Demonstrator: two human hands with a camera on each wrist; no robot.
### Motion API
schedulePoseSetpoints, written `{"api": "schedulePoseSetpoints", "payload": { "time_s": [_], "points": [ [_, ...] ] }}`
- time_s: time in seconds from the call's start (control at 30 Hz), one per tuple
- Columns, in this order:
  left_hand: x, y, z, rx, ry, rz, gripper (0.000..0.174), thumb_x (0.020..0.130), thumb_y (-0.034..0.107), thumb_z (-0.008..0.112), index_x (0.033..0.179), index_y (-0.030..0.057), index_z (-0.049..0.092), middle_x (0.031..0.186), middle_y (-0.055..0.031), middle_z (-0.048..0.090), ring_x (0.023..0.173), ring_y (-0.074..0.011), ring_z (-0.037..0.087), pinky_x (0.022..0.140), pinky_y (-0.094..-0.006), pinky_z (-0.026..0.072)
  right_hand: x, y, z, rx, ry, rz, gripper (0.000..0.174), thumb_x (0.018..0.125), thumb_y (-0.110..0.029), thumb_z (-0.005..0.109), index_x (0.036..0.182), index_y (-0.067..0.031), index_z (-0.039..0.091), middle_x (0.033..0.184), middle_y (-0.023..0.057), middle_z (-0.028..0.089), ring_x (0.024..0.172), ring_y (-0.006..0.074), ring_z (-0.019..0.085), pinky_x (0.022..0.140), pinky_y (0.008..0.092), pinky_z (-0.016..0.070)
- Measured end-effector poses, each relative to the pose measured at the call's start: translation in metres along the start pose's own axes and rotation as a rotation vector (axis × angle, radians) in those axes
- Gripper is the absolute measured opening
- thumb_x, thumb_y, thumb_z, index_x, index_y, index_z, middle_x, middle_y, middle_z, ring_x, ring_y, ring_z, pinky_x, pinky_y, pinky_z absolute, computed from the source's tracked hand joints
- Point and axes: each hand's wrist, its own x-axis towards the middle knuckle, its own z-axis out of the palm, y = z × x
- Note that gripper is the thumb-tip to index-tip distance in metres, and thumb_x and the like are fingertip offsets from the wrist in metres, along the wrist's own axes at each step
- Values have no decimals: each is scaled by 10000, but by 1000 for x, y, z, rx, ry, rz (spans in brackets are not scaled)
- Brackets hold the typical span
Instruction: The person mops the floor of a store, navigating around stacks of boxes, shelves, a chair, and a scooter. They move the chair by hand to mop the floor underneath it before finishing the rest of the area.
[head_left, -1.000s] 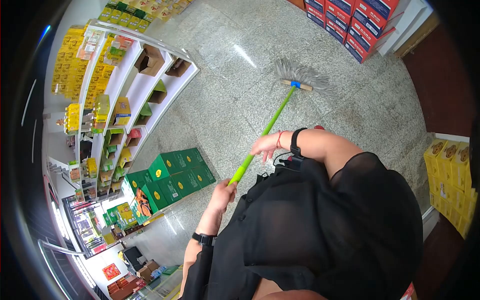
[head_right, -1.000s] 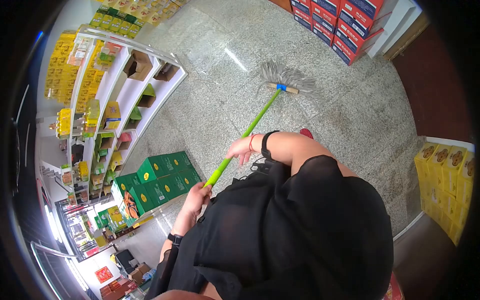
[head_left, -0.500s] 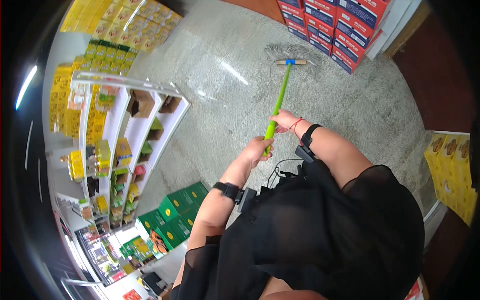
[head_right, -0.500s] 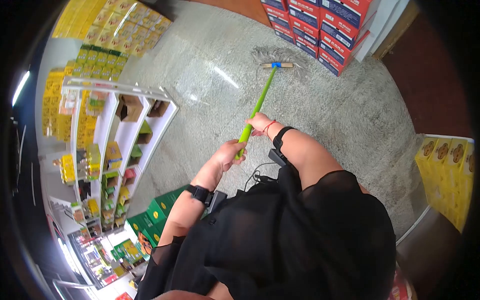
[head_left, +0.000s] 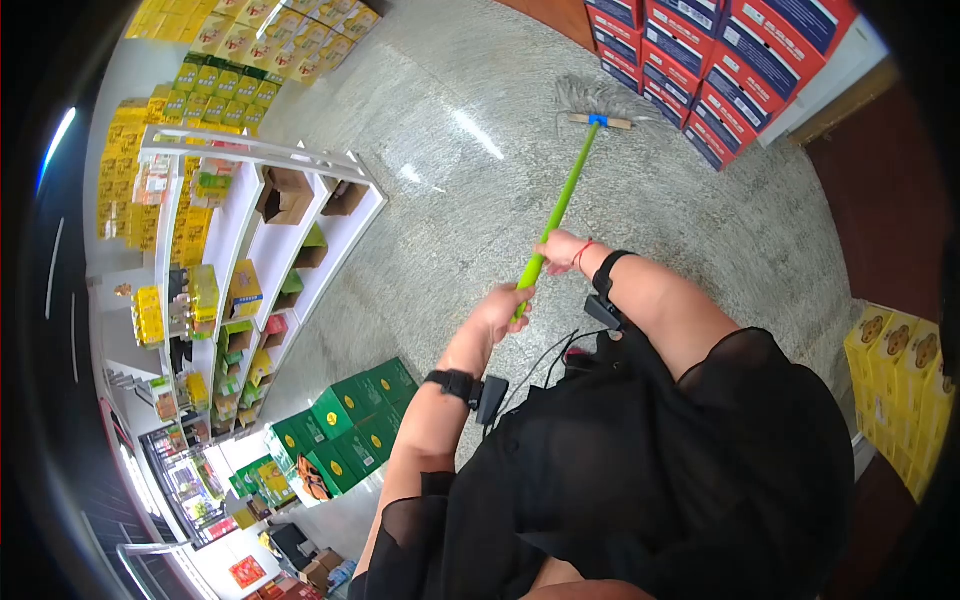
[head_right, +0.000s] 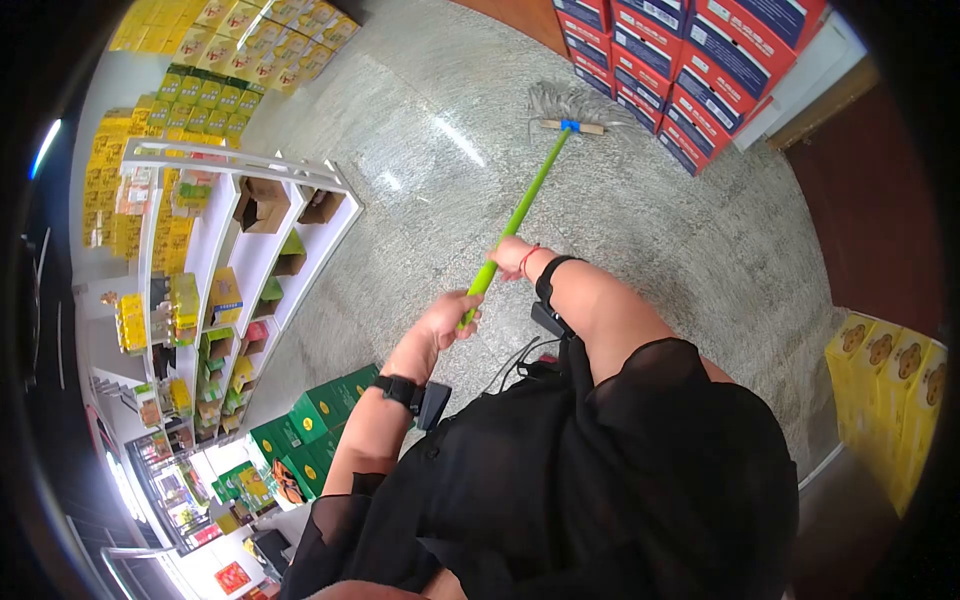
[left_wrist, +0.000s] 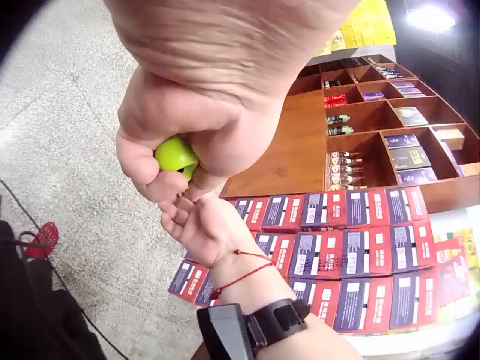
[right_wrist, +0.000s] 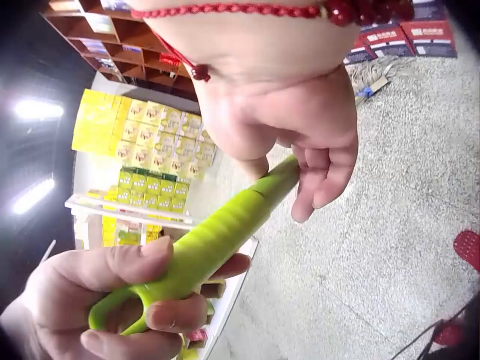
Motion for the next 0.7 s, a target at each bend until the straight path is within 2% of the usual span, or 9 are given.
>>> {"api": "schedulePoseSetpoints", "payload": {
  "time_s": [0.07,0.13,0.17,0.23,0.27,0.33,0.47,0.57,0.7],
  "points": [
    [-19,-28,-23,-22,17,-7,218,842,213,574,938,43,477,667,-12,479,452,-98,431,344,-221,309,0,7,31,-36,-41,-3,322,867,-272,541,965,34,562,760,115,592,522,185,605,424,286,477],
    [-44,-62,-49,-60,12,-11,206,845,206,558,938,39,481,668,-15,475,431,-91,403,341,-227,290,0,12,62,-162,-255,42,394,883,-344,503,959,38,564,845,166,628,606,207,639,471,299,500],
    [-56,-82,-60,-64,34,3,202,848,204,552,936,37,483,667,-15,473,422,-88,392,343,-228,285,-1,13,77,-175,-262,37,394,883,-344,503,959,38,564,845,166,628,606,207,639,471,299,500],
    [-85,-116,-76,-69,64,25,197,850,203,547,933,34,485,665,-16,470,412,-86,381,344,-228,280,-11,6,107,-233,-484,106,461,888,-372,484,1078,45,525,942,220,628,702,230,653,551,309,518],
    [-101,-131,-81,-83,87,19,184,851,195,546,920,34,488,662,-16,468,410,-84,376,349,-226,275,-17,0,121,-247,-486,101,461,888,-372,484,1078,45,525,942,220,628,702,230,653,551,309,518],
    [-132,-160,-89,-116,116,15,172,852,186,546,907,33,491,659,-15,466,408,-82,370,353,-223,270,-29,-10,150,-283,-739,241,526,899,-394,458,1199,38,438,1012,256,606,785,247,648,604,316,520],
    [-186,-197,-101,-225,178,-4,144,854,161,541,883,27,497,658,-14,468,431,-76,377,366,-217,273,-33,-19,201,-412,-995,298,572,913,-399,430,1268,41,343,1058,269,581,862,266,634,625,322,512],
    [-191,-228,-111,-322,203,-1,136,855,149,536,879,21,497,657,-12,470,442,-74,381,375,-214,282,-40,-27,222,-492,-1052,286,584,912,-406,428,1276,42,343,1072,268,576,883,275,627,638,325,508],
    [-194,-204,-115,-263,196,19,137,854,149,534,892,22,499,649,-13,472,440,-77,386,375,-213,284,-34,-35,217,-499,-1049,231,595,911,-415,424,1266,58,362,1082,261,575,904,283,625,679,333,503]
  ]
}}
